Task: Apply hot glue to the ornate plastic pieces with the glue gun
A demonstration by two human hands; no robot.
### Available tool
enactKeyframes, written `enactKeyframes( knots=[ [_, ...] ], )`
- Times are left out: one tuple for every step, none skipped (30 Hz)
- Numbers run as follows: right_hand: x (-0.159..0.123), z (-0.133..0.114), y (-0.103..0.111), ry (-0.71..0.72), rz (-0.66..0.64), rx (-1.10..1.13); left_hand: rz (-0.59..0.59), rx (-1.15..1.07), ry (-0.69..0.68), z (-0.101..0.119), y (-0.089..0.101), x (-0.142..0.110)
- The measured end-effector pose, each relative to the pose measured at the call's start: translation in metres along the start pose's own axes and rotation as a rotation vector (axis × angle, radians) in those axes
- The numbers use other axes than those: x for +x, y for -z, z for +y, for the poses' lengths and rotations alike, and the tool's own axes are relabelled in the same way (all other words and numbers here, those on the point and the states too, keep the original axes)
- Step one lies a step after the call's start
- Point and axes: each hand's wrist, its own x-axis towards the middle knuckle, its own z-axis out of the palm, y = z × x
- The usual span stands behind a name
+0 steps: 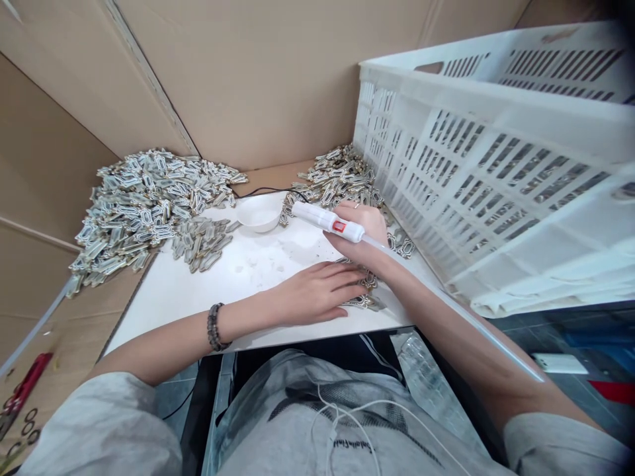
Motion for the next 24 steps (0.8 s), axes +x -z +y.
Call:
enactKeyframes(
  knots=[
    [0.0,0.0,0.0,-0.005,0.005,0.002,-0.014,0.011,-0.003,-0.001,-0.001,0.004],
    [0.0,0.001,0.0,-0.008,0.008,0.005,-0.023,0.019,-0.005,-0.002,-0.003,0.008],
    [0.001,0.001,-0.001,-0.008,0.01,0.009,-0.027,0.025,-0.006,-0.003,-0.004,0.01],
    [0.001,0.002,-0.001,-0.005,0.01,0.012,-0.027,0.031,-0.005,-0.004,-0.005,0.012],
    [0.001,0.002,-0.001,-0.003,0.011,0.013,-0.024,0.035,-0.004,-0.005,-0.006,0.013],
    [0.001,0.002,-0.001,-0.002,0.011,0.012,-0.02,0.04,-0.003,-0.005,-0.007,0.014],
    [0.0,0.002,-0.001,-0.002,0.01,0.009,-0.017,0.047,-0.001,-0.006,-0.008,0.013],
    [0.0,0.001,-0.001,-0.004,0.009,0.004,-0.01,0.055,0.003,-0.006,-0.009,0.012],
    [0.0,0.001,-0.001,-0.006,0.008,0.0,-0.001,0.065,0.006,-0.006,-0.01,0.01],
    [0.0,0.001,-0.001,-0.008,0.007,-0.003,0.01,0.074,0.01,-0.006,-0.011,0.008],
    [0.0,0.0,-0.001,-0.011,0.006,-0.005,0.023,0.08,0.01,-0.006,-0.011,0.006],
    [0.0,0.0,-0.001,-0.014,0.005,-0.007,0.036,0.084,0.01,-0.006,-0.011,0.003],
    [0.0,0.0,0.0,-0.018,0.002,-0.009,0.048,0.084,0.009,-0.006,-0.01,0.0],
    [0.0,0.0,0.0,-0.023,-0.002,-0.011,0.055,0.084,0.012,-0.006,-0.009,-0.004],
    [0.001,0.0,0.0,-0.027,-0.007,-0.013,0.058,0.083,0.019,-0.006,-0.007,-0.007],
    [0.001,0.0,0.0,-0.03,-0.011,-0.016,0.057,0.083,0.028,-0.007,-0.004,-0.012],
    [0.001,0.0,-0.001,-0.033,-0.015,-0.021,0.056,0.084,0.041,-0.008,-0.001,-0.016],
    [0.001,0.0,-0.001,-0.033,-0.019,-0.024,0.054,0.083,0.055,-0.008,0.002,-0.021],
    [0.001,0.0,-0.001,-0.03,-0.022,-0.026,0.052,0.081,0.069,-0.009,0.005,-0.026],
    [0.001,0.001,-0.001,-0.027,-0.024,-0.027,0.051,0.077,0.083,-0.01,0.008,-0.031],
    [0.001,0.001,-0.002,-0.023,-0.027,-0.025,0.05,0.071,0.098,-0.011,0.01,-0.035],
    [0.001,0.001,-0.002,-0.02,-0.028,-0.021,0.048,0.064,0.116,-0.012,0.013,-0.039],
    [0.001,0.001,-0.002,-0.016,-0.029,-0.018,0.045,0.057,0.133,-0.012,0.015,-0.042],
    [0.0,0.001,-0.003,-0.013,-0.03,-0.015,0.042,0.049,0.147,-0.012,0.017,-0.044]
  ],
)
